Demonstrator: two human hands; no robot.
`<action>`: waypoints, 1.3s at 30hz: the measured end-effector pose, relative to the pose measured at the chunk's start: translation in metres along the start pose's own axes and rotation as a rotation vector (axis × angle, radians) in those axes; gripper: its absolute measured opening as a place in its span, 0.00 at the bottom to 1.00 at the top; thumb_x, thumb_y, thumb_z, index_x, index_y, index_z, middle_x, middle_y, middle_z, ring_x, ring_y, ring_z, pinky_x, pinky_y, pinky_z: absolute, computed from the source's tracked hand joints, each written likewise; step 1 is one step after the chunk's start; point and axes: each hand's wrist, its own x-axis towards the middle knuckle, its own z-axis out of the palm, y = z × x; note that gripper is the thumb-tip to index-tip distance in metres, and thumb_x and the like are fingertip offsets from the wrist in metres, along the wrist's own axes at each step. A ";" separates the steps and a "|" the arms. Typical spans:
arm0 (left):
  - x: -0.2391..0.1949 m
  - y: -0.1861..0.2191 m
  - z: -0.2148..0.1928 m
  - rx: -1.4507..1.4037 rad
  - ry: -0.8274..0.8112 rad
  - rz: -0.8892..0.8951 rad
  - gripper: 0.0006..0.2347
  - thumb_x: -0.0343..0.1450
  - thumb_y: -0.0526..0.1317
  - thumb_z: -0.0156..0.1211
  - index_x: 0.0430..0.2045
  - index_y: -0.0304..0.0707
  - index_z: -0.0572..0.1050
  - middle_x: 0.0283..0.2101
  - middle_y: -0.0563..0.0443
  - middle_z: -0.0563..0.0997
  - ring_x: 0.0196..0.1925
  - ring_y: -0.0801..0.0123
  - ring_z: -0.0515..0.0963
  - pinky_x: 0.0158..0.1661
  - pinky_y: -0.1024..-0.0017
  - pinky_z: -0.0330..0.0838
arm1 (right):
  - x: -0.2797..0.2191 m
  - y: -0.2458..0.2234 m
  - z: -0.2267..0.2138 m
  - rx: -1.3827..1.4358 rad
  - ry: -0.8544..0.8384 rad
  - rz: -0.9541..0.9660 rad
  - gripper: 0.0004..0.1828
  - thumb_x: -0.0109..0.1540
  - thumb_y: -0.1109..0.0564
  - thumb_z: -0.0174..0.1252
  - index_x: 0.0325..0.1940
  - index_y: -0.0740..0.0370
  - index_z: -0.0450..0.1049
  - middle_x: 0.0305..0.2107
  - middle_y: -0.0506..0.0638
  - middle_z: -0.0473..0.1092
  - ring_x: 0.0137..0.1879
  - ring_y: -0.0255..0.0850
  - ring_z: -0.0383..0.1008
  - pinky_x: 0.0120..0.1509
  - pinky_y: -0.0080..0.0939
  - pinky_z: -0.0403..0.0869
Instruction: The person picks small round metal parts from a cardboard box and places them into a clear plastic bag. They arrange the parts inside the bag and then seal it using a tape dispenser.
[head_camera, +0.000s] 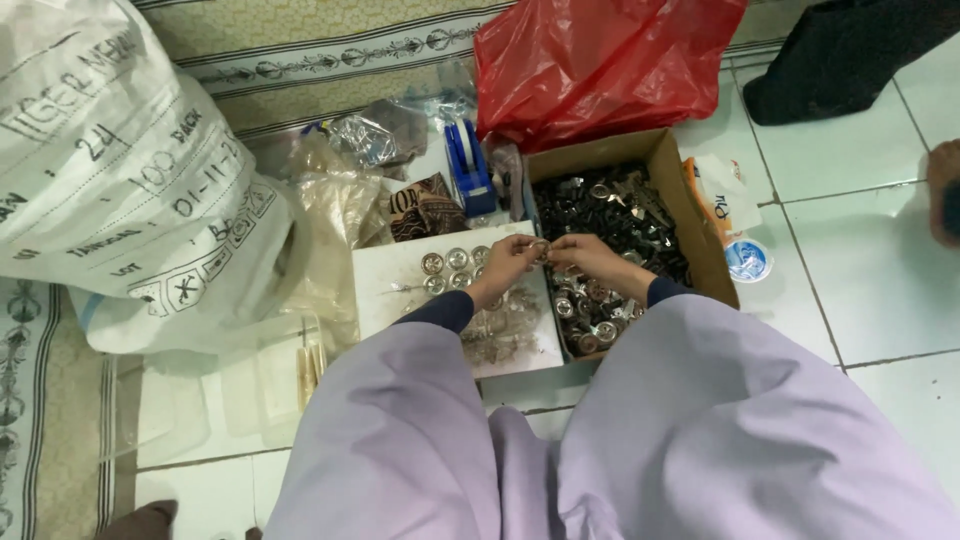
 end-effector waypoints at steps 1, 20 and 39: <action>-0.002 0.002 -0.011 -0.002 0.008 0.002 0.15 0.75 0.39 0.62 0.52 0.26 0.74 0.44 0.34 0.82 0.48 0.56 0.83 0.48 0.64 0.78 | 0.009 0.001 0.007 -0.005 -0.007 -0.003 0.19 0.59 0.51 0.69 0.49 0.64 0.77 0.36 0.55 0.78 0.42 0.40 0.80 0.43 0.36 0.77; -0.112 -0.039 -0.185 0.338 0.330 -0.159 0.13 0.71 0.37 0.64 0.47 0.29 0.78 0.40 0.37 0.83 0.42 0.54 0.85 0.39 0.64 0.79 | 0.036 -0.045 0.170 -0.700 -0.141 -0.403 0.17 0.65 0.53 0.60 0.56 0.61 0.76 0.41 0.60 0.78 0.49 0.54 0.80 0.53 0.51 0.78; -0.118 -0.042 -0.175 1.070 0.307 0.160 0.13 0.72 0.43 0.59 0.48 0.39 0.78 0.48 0.43 0.77 0.53 0.54 0.77 0.50 0.62 0.72 | 0.025 -0.030 0.202 -1.420 -0.122 -0.788 0.23 0.68 0.42 0.50 0.61 0.57 0.72 0.59 0.56 0.69 0.70 0.51 0.66 0.71 0.56 0.59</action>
